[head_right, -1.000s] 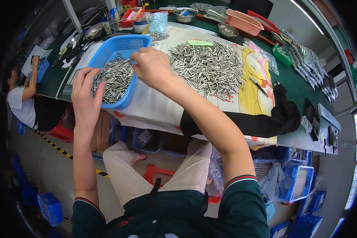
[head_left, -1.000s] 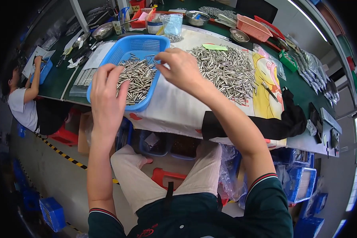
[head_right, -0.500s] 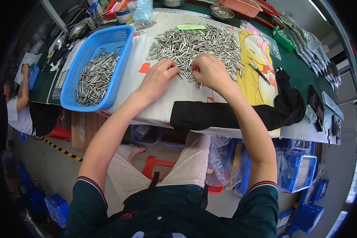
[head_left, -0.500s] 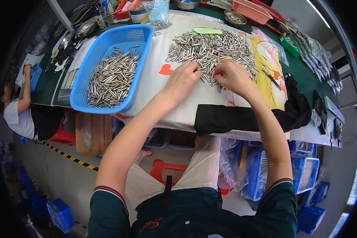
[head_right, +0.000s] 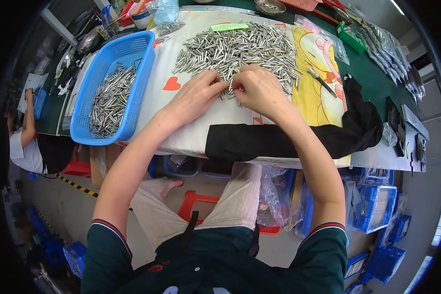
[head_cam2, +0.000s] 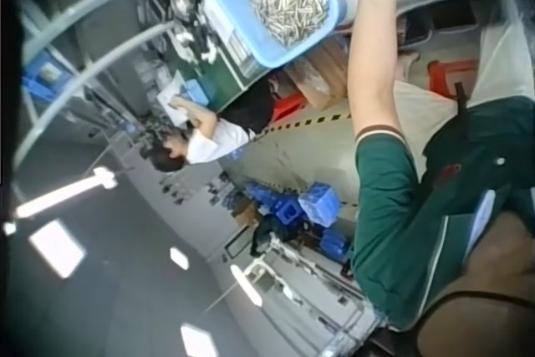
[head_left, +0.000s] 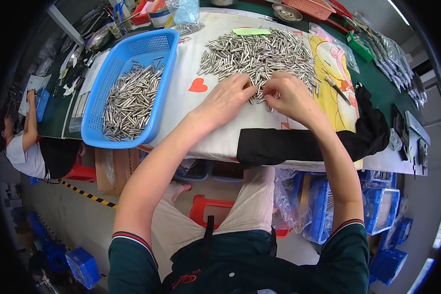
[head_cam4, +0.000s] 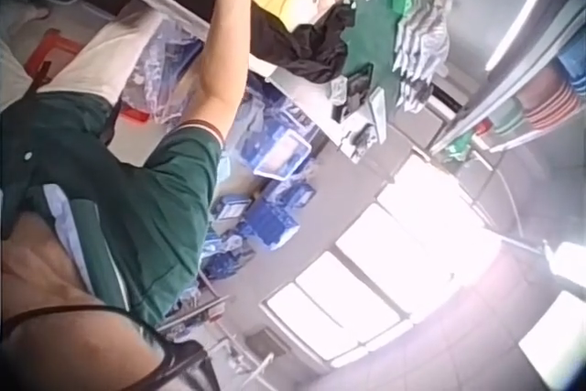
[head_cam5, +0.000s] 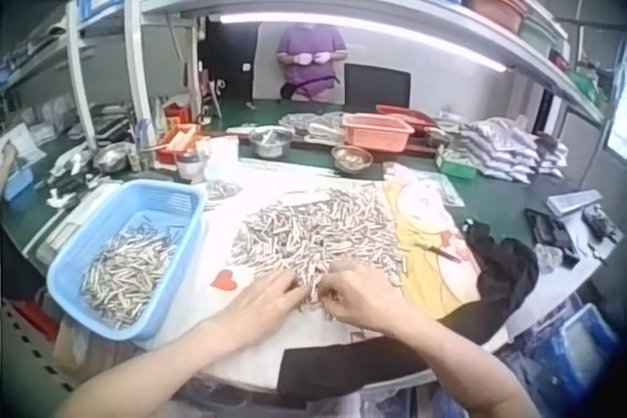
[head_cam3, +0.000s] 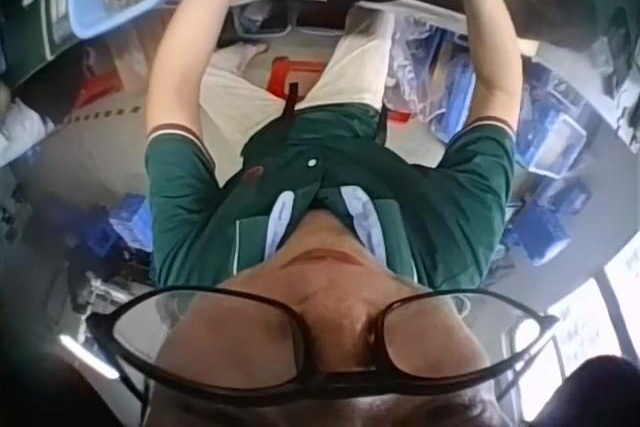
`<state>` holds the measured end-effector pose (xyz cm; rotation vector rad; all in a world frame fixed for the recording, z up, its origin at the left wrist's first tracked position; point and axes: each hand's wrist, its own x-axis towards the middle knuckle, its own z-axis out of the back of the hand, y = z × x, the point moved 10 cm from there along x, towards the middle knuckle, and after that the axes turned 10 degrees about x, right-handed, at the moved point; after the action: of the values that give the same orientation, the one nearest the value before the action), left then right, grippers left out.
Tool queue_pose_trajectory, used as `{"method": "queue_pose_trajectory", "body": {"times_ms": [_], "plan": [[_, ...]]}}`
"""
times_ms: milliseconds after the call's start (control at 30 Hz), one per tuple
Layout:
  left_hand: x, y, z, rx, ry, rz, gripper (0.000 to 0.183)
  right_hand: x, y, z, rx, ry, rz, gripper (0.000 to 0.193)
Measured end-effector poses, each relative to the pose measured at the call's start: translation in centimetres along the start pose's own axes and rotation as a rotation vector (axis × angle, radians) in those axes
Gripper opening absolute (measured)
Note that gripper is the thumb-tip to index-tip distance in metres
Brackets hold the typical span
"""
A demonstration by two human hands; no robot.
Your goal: Inspecting and sorting small metal hardware pins at a factory workbench.
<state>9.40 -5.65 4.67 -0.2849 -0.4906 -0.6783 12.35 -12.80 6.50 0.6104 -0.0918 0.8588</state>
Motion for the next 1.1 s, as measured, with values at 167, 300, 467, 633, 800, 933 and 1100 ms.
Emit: {"method": "queue_pose_trajectory", "body": {"times_ms": [167, 300, 467, 633, 800, 933, 1100], "plan": [[0.1, -1.0, 0.0, 0.054, -0.043, -0.113, 0.015, -0.8, 1.2, -1.7, -0.141, 0.019, 0.06, 0.013], [-0.5, -0.5, -0.4, 0.035, 0.052, -0.05, 0.013, -2.0, 2.3, -2.3, -0.187, -0.011, 0.122, 0.017], [-0.5, -0.2, -1.0, 0.02, 0.118, -0.023, 0.017, -3.2, 2.6, -1.8, -0.207, -0.05, 0.11, 0.009], [-0.5, -0.4, -1.3, 0.014, 0.152, 0.026, 0.018, -3.1, 1.6, -0.9, -0.225, -0.136, -0.006, 0.007], [-0.3, -1.1, -0.8, 0.009, 0.102, 0.004, 0.018, -2.8, 1.5, -1.1, -0.299, -0.196, 0.003, 0.006], [-0.4, -1.6, -0.9, 0.087, 0.09, -0.026, 0.012, -2.8, 1.9, -1.0, -0.325, -0.138, 0.03, 0.006], [0.1, -2.8, -1.1, 0.262, 0.098, -0.137, 0.005, -2.3, 1.3, -1.3, -0.371, -0.06, -0.029, 0.005]]}}
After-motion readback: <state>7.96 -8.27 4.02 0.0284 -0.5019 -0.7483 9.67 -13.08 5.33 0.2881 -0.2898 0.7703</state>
